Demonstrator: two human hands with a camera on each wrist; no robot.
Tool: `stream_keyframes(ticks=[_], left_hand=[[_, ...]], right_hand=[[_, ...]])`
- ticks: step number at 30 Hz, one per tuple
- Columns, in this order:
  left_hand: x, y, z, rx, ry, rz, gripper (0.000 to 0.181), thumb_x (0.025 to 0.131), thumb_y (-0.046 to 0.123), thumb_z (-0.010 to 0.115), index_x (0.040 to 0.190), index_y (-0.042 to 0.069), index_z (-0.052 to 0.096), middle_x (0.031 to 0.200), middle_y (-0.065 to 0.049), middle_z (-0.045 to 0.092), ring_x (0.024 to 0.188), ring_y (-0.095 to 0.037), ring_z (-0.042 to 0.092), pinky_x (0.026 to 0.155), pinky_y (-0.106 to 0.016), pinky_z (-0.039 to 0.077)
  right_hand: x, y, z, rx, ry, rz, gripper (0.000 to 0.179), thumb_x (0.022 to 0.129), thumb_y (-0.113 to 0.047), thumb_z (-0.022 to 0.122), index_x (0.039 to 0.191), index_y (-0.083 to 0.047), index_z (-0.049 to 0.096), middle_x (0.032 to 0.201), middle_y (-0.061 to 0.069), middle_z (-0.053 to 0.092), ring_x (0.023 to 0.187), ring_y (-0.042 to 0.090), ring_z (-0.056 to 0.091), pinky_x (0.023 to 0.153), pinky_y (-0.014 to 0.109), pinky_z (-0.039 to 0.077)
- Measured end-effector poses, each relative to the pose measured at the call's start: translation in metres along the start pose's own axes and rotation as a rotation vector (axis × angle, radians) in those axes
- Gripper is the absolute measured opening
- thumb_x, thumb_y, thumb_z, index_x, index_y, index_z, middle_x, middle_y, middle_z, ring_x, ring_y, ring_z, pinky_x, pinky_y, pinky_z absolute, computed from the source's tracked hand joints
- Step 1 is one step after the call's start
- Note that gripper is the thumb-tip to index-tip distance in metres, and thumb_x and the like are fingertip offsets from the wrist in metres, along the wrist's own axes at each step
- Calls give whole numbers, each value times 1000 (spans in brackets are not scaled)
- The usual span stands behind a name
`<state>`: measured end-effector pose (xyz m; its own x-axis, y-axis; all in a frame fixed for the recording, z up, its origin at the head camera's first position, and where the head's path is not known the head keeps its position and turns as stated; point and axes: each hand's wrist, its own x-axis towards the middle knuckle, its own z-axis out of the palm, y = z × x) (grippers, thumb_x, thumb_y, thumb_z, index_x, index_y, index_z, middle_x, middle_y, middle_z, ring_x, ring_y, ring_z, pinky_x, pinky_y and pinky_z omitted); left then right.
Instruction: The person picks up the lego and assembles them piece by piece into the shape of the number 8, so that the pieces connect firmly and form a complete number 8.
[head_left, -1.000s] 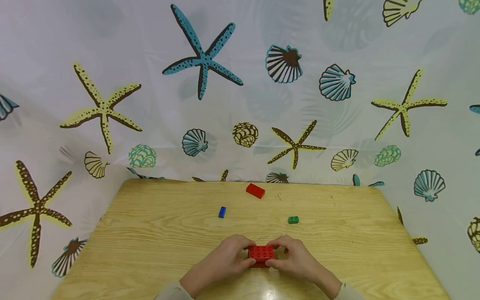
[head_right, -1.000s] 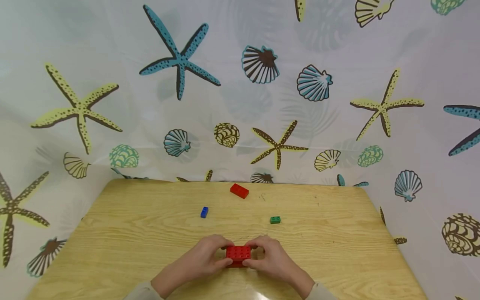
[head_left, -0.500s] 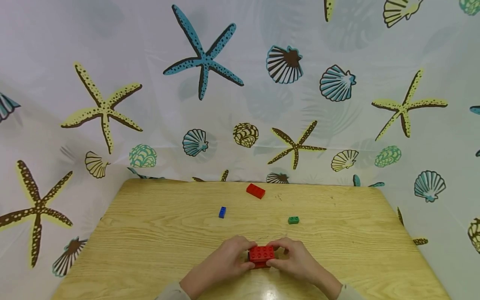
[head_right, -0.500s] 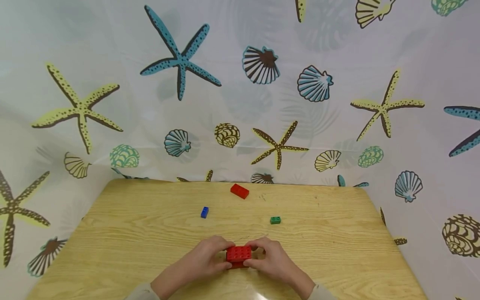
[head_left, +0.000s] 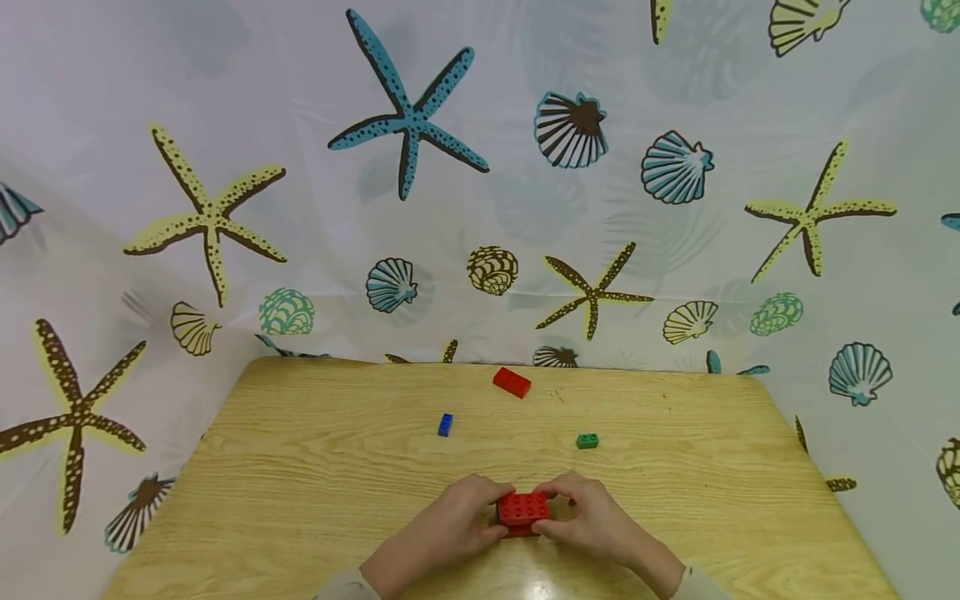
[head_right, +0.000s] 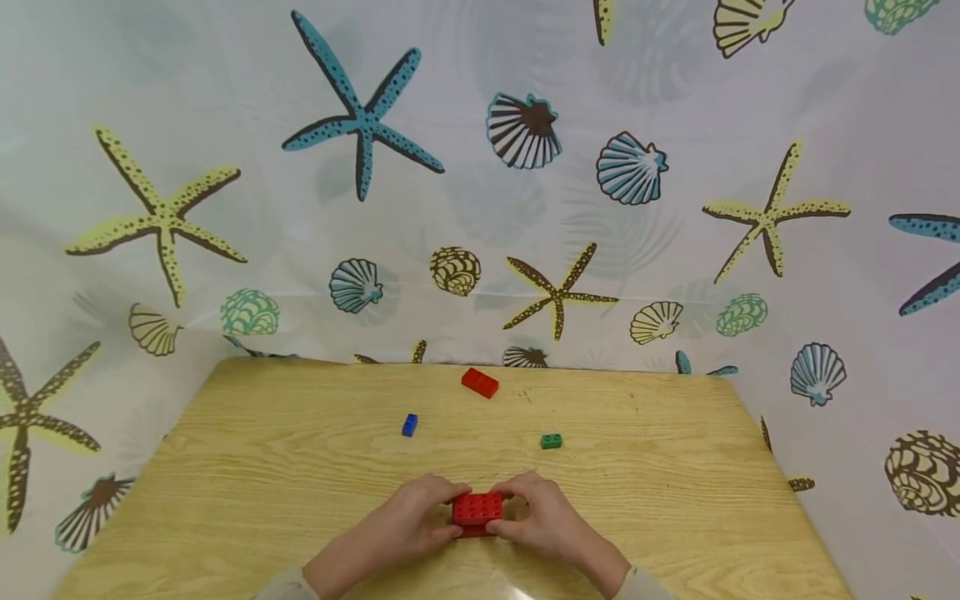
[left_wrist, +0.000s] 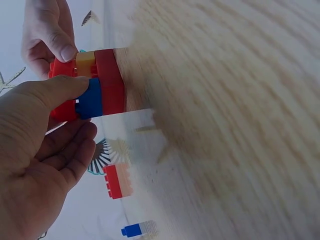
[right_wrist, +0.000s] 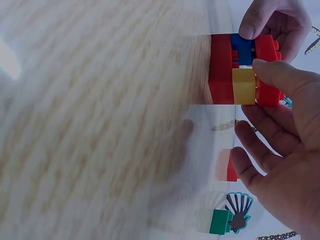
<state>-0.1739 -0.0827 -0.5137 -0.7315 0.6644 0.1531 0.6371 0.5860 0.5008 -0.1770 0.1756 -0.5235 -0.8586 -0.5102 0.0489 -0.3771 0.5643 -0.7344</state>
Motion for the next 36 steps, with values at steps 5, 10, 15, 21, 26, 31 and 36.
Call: stream_keyframes(ticks=[5,10,15,21,26,31,36], left_hand=[[0,-1,1,-5,7,0,46,91,16,84,132,0,70,118,-7,77,106,-15,69,92,-31,59],[-1,-1,2,4,10,1,44,95,22,80,132,0,70,119,-7,76,108,-17,68,95,-33,58],[-3,0,0,4,-3,1,42,100,27,74,133,0,70,121,-9,75,111,-20,68,97,-35,58],[1,-1,-4,-65,-52,-48,40,99,25,76,132,2,71,112,-4,76,91,-7,65,81,-23,55],[3,0,-4,-104,-57,-56,38,97,20,78,128,1,73,106,-5,76,85,-6,63,73,-19,50],[2,1,-3,-122,-51,-67,36,96,18,80,126,-1,73,107,-6,75,89,-9,64,75,-20,51],[1,2,-3,-104,-46,-83,37,95,18,80,126,-1,73,107,-6,74,86,-6,60,74,-19,50]], right_hand=[[0,-1,1,-31,6,-22,33,92,-33,83,120,-17,76,115,-3,76,107,24,67,85,29,54],[0,-2,2,-66,9,-47,33,92,-31,83,120,-15,76,114,-2,76,107,24,67,86,30,54],[0,-2,3,-88,21,-74,32,91,-29,84,118,-14,76,110,-4,75,106,23,67,90,36,57],[0,-3,4,-106,42,-95,32,90,-28,86,117,-13,77,108,-4,75,104,21,67,91,38,58],[-1,-5,5,-125,55,-113,32,89,-25,87,116,-12,77,108,-3,75,104,17,67,90,36,58],[0,-6,5,-143,52,-109,32,88,-23,87,117,-12,77,108,-4,75,104,17,66,92,32,57],[0,-4,6,-135,52,-101,32,89,-24,87,116,-12,77,108,-4,76,104,16,66,92,33,57]])
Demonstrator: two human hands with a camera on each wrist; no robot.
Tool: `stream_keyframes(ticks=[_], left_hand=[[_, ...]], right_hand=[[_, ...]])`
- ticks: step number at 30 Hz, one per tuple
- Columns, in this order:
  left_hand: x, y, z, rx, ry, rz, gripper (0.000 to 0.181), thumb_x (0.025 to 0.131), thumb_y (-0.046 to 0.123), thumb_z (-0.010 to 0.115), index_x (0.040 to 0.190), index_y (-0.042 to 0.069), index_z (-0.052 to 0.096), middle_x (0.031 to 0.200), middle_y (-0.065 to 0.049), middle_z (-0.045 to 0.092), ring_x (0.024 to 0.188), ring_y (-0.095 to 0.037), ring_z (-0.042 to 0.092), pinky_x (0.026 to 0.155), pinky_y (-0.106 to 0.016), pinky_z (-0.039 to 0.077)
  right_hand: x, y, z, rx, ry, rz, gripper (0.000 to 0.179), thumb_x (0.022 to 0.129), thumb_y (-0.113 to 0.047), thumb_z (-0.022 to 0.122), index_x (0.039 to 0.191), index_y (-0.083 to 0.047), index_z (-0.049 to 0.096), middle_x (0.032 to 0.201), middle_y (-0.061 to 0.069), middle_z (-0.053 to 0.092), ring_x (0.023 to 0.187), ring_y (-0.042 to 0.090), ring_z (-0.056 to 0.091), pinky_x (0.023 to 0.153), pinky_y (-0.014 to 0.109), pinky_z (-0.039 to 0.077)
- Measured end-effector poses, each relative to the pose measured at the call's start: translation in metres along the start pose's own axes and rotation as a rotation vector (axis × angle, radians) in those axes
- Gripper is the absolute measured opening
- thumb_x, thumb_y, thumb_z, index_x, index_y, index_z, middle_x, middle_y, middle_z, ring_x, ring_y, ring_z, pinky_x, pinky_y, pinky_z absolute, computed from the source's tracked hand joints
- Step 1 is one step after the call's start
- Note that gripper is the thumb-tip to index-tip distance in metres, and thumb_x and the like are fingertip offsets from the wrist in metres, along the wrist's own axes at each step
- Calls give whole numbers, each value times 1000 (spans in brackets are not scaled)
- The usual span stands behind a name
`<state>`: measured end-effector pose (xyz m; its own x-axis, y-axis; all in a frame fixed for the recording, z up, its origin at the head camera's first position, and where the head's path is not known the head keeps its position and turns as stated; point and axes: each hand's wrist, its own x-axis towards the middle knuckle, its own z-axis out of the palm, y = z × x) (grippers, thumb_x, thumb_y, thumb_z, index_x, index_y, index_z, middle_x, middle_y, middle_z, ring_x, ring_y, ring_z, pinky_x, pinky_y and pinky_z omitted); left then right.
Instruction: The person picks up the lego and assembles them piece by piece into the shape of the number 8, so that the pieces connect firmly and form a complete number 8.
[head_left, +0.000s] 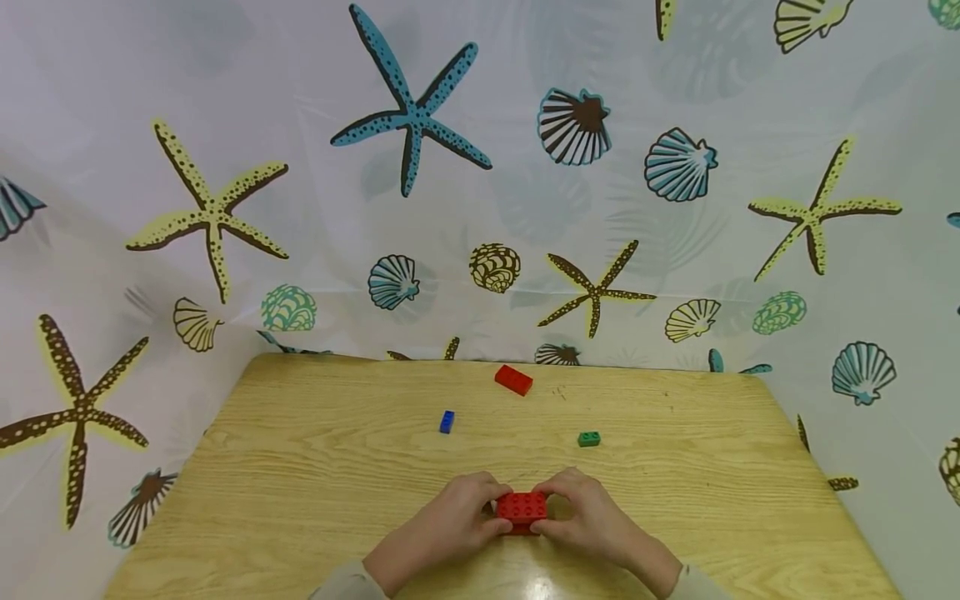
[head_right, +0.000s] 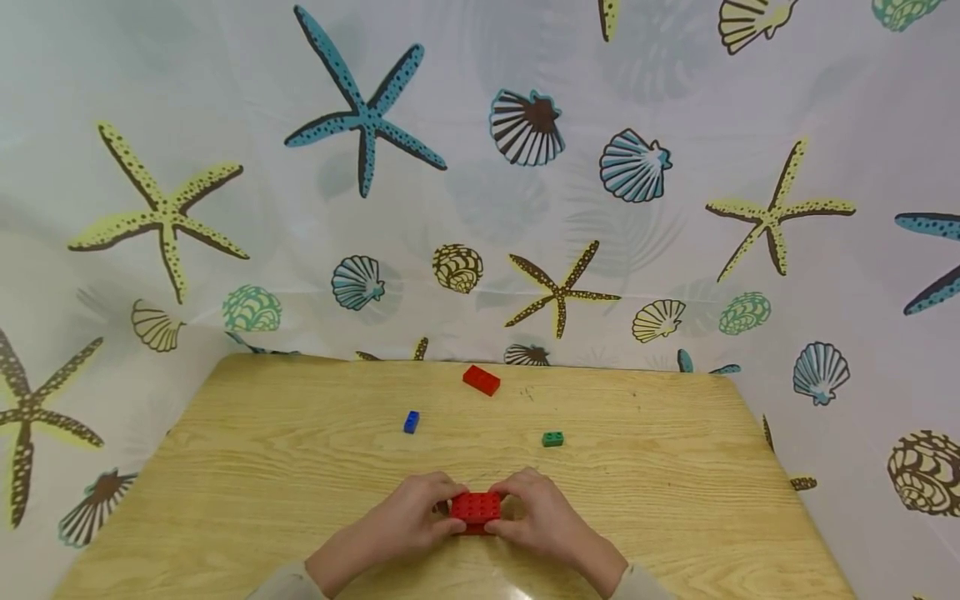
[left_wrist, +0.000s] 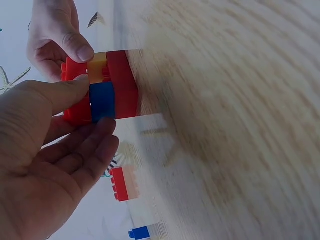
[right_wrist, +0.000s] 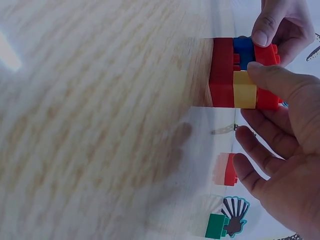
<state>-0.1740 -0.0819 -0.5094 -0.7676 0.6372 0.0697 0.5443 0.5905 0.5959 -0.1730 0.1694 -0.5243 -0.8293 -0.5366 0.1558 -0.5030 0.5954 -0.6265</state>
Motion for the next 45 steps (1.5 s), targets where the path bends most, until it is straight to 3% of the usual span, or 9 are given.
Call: stream_keyframes(ticks=[10,20,27,32,39,45], left_hand=[[-2,0,0,89,8,-26,39,95,27,81,127,4,75,111,-3,75,92,-9,66,81,-26,56],[-1,-1,-1,61,19,-39,43,93,32,83,126,5,76,111,-1,76,98,-12,69,87,-30,58],[3,-8,-1,-36,-3,-26,38,92,30,84,123,9,77,105,2,76,86,-7,65,75,-21,53],[1,-14,1,-94,30,-6,39,94,34,82,122,7,75,107,-1,76,89,-9,67,76,-21,56],[-3,-15,3,-85,81,12,33,97,29,79,119,5,75,107,-3,76,89,-10,67,77,-21,55],[-3,-13,2,-86,87,13,34,97,29,78,120,4,74,106,-4,75,88,-11,67,77,-22,56]], right_hand=[[1,5,1,63,-27,62,36,88,-38,86,116,-17,77,112,-5,77,107,20,66,91,38,55],[2,7,-5,114,-86,99,38,89,-41,85,118,-18,77,113,-8,75,104,19,63,88,32,51],[3,7,-6,118,-103,101,38,90,-40,84,120,-17,77,114,-7,75,104,19,61,88,32,51],[4,5,-6,109,-104,96,38,91,-39,83,121,-16,77,115,-5,75,106,20,62,90,35,53],[6,4,-7,86,-114,79,44,91,-37,84,127,-13,75,120,-2,75,109,22,65,91,37,55],[4,14,-18,78,-88,115,53,90,-33,86,134,-8,70,121,3,74,106,24,67,82,31,55]])
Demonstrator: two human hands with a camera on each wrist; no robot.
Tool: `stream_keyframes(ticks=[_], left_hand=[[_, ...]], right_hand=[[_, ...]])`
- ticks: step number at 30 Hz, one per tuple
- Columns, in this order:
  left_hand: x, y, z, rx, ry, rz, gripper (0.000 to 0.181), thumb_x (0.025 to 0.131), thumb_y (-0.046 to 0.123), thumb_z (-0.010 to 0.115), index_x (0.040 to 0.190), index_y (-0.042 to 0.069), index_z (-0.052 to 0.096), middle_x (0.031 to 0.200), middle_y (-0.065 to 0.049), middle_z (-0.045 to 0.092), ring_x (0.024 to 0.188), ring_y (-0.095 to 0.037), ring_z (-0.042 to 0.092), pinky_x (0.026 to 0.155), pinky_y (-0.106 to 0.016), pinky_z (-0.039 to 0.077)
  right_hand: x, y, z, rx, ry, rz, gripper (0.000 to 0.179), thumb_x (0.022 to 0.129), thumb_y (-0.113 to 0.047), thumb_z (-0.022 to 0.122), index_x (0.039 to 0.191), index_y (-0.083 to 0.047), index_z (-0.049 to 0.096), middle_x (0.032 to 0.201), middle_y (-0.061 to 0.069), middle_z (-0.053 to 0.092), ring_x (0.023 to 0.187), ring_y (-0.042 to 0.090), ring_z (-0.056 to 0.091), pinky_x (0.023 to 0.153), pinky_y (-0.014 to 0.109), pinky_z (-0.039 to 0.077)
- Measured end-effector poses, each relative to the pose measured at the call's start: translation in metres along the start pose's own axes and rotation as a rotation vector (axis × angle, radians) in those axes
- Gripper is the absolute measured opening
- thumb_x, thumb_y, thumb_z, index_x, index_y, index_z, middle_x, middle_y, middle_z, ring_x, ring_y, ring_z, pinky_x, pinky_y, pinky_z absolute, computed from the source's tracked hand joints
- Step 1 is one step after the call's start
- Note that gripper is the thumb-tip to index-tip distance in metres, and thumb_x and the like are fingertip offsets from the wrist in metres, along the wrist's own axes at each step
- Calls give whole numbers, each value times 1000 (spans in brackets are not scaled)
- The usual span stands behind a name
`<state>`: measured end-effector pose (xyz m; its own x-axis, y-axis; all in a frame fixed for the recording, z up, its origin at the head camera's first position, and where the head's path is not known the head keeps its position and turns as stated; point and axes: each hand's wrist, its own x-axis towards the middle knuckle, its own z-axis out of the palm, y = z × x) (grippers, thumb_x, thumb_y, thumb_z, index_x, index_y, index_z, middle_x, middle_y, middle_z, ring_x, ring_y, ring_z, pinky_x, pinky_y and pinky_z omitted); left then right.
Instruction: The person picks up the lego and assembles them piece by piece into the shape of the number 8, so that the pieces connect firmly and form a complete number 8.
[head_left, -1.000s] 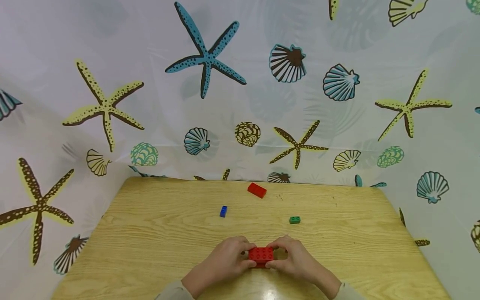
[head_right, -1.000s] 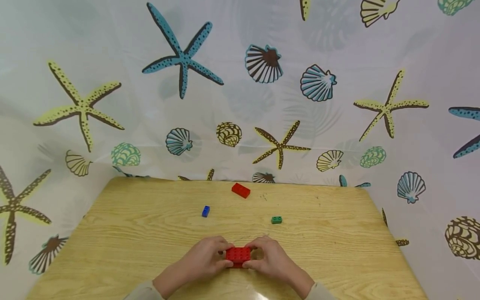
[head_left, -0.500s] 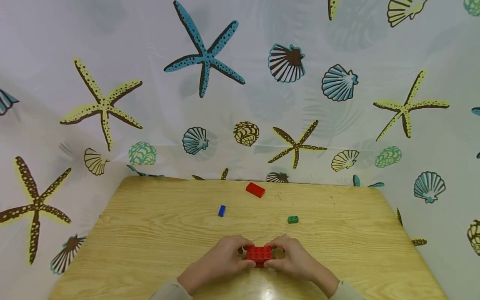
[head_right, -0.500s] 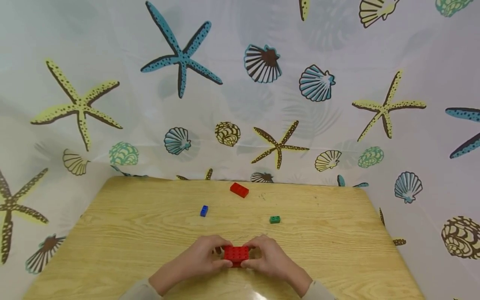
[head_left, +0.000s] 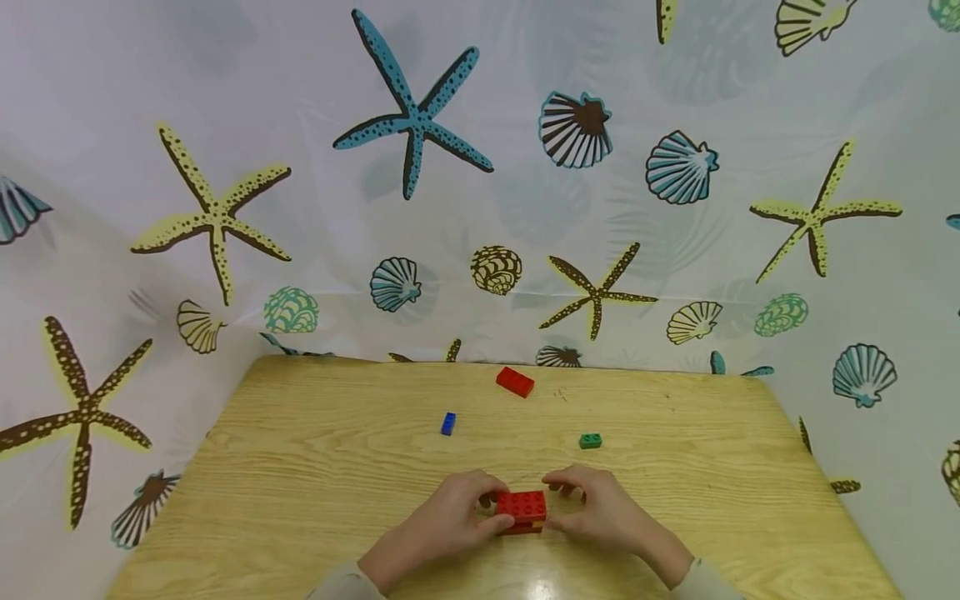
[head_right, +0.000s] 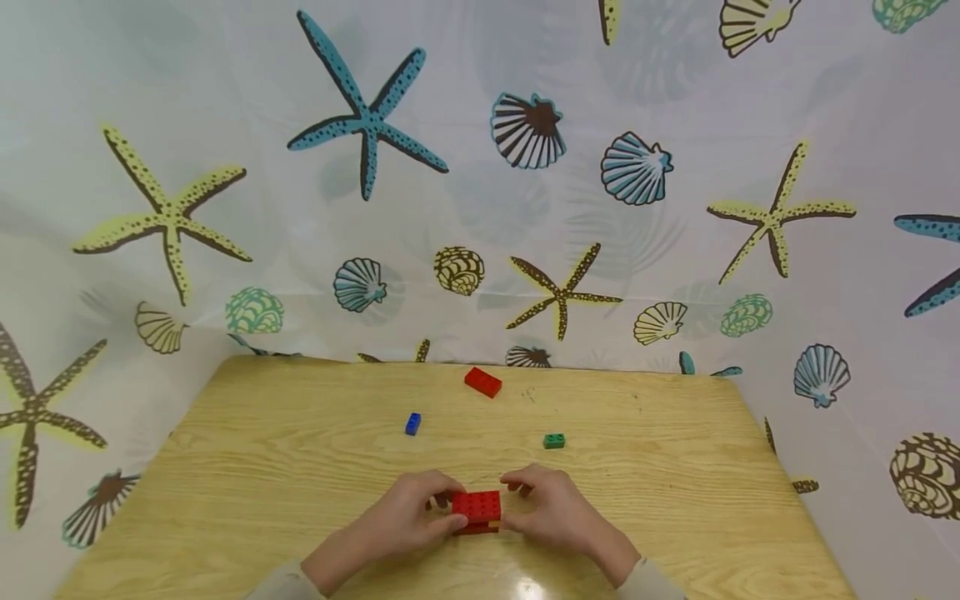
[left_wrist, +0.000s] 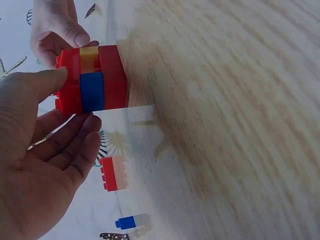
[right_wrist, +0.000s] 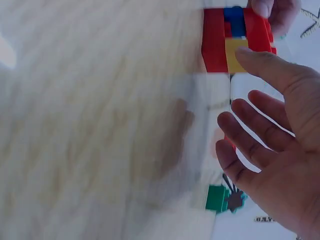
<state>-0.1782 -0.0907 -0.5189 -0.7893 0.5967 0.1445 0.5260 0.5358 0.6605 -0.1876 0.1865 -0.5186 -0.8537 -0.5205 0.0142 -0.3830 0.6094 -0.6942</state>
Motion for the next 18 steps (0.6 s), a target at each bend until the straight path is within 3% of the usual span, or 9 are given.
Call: stream_keyframes(ticks=[3,10,18], left_hand=[[1,1,1,-2,-9,-17,35,97,31,78,120,4,74,105,-3,75,88,-10,66,77,-22,55],[2,2,-1,-3,-24,-29,35,97,31,78,120,4,74,104,-3,74,88,-10,66,76,-22,56],[2,2,1,-7,-9,-9,35,97,30,78,119,3,74,103,-4,74,87,-11,66,76,-22,55]], right_hand=[[-1,9,-10,9,62,20,46,92,-29,83,130,-6,72,119,8,74,101,26,68,76,27,53],[5,20,-23,-26,295,111,35,95,-19,80,125,-2,74,118,13,75,99,25,70,72,23,54],[12,33,-26,-73,412,218,40,94,-23,81,126,0,73,118,15,75,98,23,70,79,33,58]])
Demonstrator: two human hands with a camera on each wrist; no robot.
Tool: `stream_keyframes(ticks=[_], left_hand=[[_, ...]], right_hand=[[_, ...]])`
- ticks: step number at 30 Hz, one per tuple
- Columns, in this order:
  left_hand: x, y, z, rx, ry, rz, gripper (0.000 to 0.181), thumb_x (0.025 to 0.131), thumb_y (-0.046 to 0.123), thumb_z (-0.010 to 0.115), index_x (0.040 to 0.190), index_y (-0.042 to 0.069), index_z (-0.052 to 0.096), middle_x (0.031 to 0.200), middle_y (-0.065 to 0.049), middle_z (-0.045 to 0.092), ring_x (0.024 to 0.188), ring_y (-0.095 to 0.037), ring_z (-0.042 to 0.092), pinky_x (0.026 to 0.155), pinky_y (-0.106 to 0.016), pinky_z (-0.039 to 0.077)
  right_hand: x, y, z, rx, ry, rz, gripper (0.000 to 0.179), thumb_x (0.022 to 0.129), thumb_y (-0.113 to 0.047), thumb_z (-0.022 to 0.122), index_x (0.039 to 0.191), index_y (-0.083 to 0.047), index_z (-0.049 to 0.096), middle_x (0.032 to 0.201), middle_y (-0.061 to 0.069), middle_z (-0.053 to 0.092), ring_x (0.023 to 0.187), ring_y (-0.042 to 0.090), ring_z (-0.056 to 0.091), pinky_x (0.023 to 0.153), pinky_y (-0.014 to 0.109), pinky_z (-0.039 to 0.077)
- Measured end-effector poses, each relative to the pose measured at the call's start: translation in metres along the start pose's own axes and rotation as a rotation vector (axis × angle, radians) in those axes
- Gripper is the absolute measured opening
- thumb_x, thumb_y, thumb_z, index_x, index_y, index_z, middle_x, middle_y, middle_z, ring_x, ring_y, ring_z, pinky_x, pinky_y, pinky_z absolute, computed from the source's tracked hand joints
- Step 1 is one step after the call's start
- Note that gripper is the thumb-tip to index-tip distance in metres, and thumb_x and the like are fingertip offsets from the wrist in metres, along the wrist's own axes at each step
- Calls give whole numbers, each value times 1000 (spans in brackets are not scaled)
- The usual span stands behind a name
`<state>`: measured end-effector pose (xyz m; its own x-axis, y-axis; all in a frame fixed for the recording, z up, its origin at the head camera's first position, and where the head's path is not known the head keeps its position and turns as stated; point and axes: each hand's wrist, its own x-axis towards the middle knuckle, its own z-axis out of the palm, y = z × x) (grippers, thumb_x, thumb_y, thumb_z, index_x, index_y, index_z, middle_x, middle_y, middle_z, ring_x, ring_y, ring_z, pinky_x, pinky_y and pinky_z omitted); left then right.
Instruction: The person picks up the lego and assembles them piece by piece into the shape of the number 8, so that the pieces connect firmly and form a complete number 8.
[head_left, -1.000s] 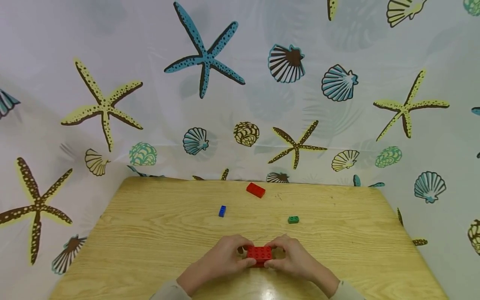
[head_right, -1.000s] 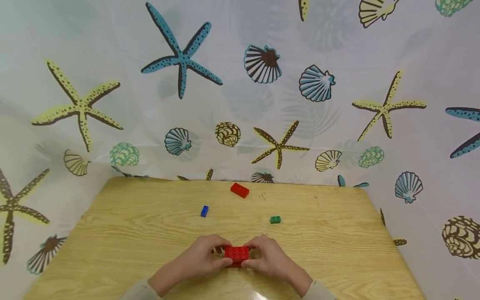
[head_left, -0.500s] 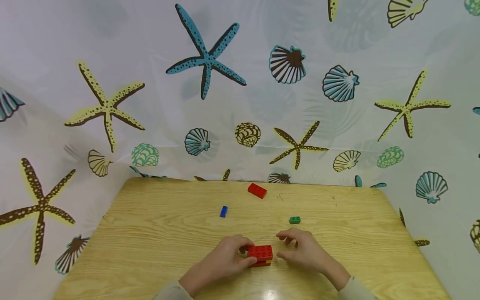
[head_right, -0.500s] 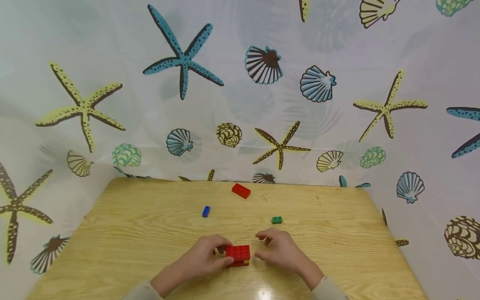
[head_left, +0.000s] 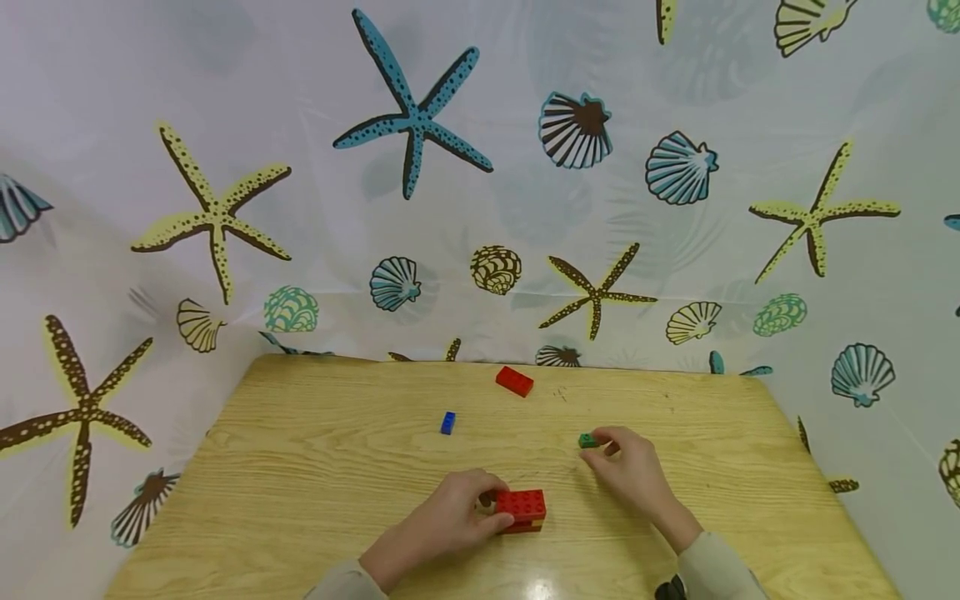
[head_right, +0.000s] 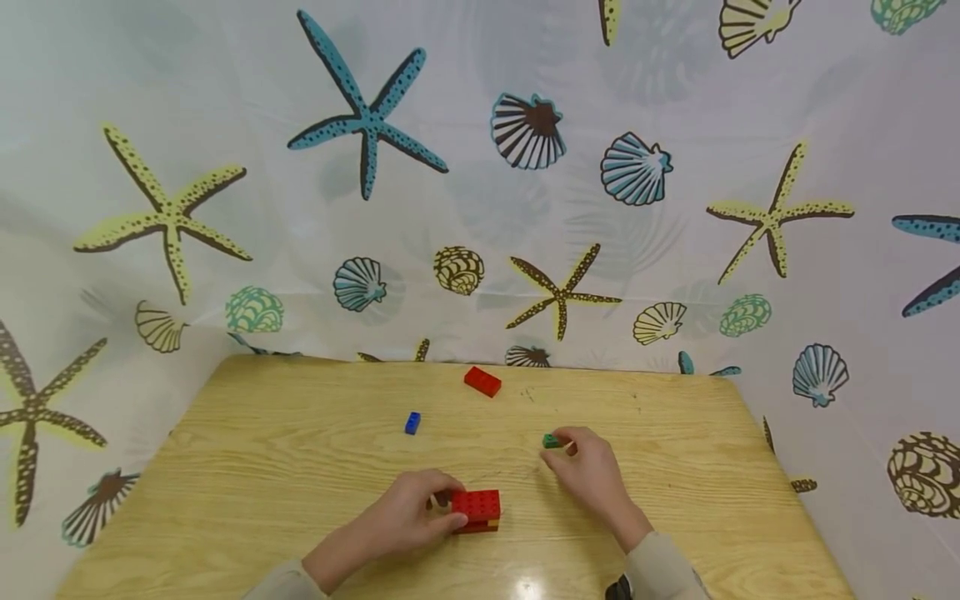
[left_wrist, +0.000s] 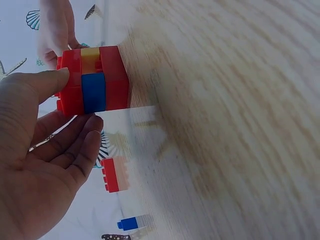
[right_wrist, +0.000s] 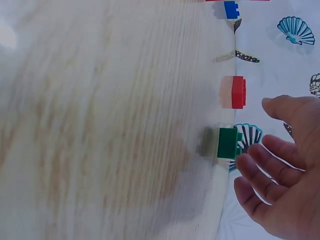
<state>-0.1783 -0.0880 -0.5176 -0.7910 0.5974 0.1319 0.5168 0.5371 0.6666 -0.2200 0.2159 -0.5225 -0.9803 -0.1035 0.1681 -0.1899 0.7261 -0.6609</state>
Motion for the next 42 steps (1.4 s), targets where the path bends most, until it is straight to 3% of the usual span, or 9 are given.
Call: stream_keyframes(ticks=[6,12,25,33,42], left_hand=[[-2,0,0,-14,18,17,34,97,27,79,120,3,75,103,-4,75,86,-10,65,75,-21,55],[-2,1,-1,-31,20,23,35,97,26,78,122,2,75,103,-6,75,86,-11,65,74,-21,54],[-2,0,1,-22,29,29,34,98,26,78,123,3,76,102,-5,75,86,-12,65,75,-20,53],[-1,-1,0,-37,19,21,35,98,26,78,124,3,75,102,-5,75,86,-13,65,75,-20,53],[-3,-2,-1,-55,4,9,38,98,29,78,125,3,75,103,-5,75,87,-11,65,74,-20,54]], right_hand=[[7,6,0,-54,11,86,48,96,-34,78,129,0,71,121,16,73,100,26,69,85,45,59],[13,9,3,-118,9,108,51,95,-39,78,126,2,72,119,17,75,103,31,71,89,51,59],[21,11,10,-166,-8,97,48,95,-36,79,122,3,74,117,19,76,108,36,71,94,54,57],[24,10,14,-186,13,57,35,95,-26,78,116,2,75,111,17,76,105,36,70,93,53,57],[24,5,13,-113,-19,32,34,94,-18,76,121,2,73,117,17,74,113,38,66,98,55,55]])
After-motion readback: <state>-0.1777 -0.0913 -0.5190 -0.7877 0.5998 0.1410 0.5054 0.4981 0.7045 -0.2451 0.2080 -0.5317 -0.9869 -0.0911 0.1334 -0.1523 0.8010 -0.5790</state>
